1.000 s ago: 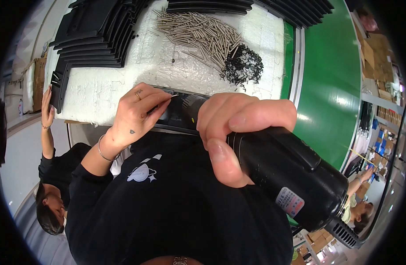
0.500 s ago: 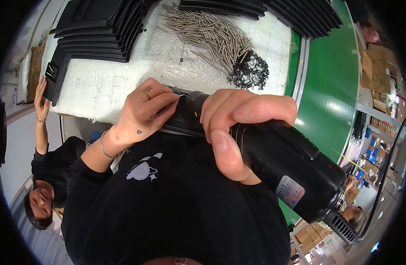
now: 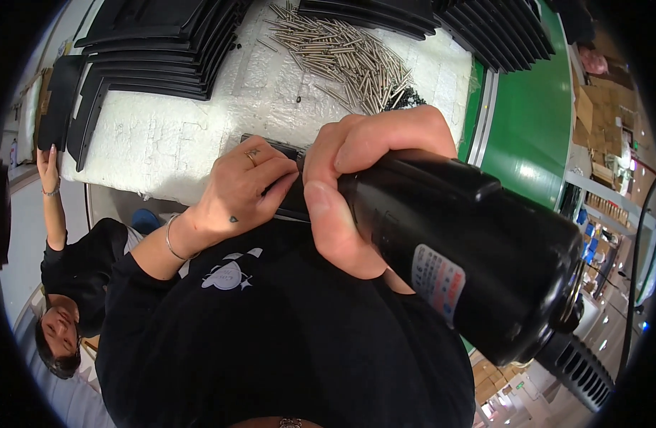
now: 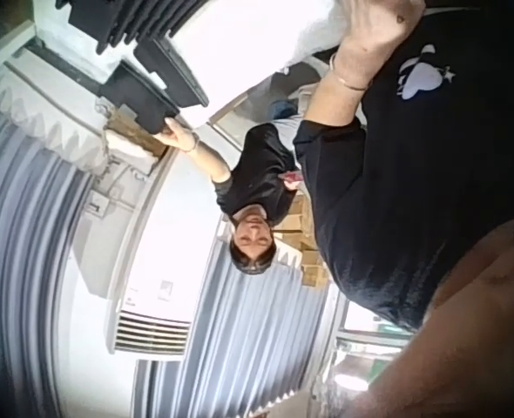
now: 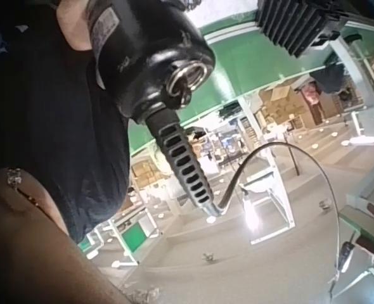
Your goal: Using an electric screwdriver to fasten screws into black plastic components on an assembly line.
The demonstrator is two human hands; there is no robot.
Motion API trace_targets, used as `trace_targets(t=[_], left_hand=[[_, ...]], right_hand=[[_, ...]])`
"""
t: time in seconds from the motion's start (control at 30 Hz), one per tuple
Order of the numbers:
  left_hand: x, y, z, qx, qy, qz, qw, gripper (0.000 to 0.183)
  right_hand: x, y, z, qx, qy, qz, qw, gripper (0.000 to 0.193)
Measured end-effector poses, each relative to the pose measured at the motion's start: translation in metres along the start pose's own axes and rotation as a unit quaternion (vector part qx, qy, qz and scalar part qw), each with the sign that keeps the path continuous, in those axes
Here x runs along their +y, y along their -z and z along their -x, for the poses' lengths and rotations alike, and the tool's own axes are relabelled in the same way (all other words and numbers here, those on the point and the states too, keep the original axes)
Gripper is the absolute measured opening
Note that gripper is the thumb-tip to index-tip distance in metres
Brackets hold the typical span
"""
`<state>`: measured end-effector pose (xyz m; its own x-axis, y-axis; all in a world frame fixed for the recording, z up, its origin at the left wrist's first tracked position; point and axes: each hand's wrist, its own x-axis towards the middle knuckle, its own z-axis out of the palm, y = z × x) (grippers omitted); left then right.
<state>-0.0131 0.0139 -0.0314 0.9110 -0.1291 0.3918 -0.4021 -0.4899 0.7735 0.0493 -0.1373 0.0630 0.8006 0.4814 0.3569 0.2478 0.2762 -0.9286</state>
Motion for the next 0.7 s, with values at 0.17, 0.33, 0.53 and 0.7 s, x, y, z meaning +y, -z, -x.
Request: trace_targets(t=[0.17,0.33,0.53,0.7], left_hand=[[0.001,-0.002,-0.002,-0.006,-0.009,-0.011,1.0,0.012],[0.004,0.002,-0.006,-0.029,-0.028,-0.012,0.999,0.012],[0.019,0.015,-0.004,-0.111,0.015,-0.059,0.992,0.053],[0.032,0.009,-0.019,-0.215,-0.025,-0.134,0.967,0.084]], right_hand=[[0.0,-0.001,-0.001,0.002,-0.005,0.017,1.0,0.032],[-0.002,0.008,0.002,0.003,-0.009,0.059,0.998,0.035],[-0.024,0.065,0.011,0.132,0.143,-0.06,0.979,0.04],[-0.012,0.088,0.038,0.24,0.115,0.007,0.964,0.034]])
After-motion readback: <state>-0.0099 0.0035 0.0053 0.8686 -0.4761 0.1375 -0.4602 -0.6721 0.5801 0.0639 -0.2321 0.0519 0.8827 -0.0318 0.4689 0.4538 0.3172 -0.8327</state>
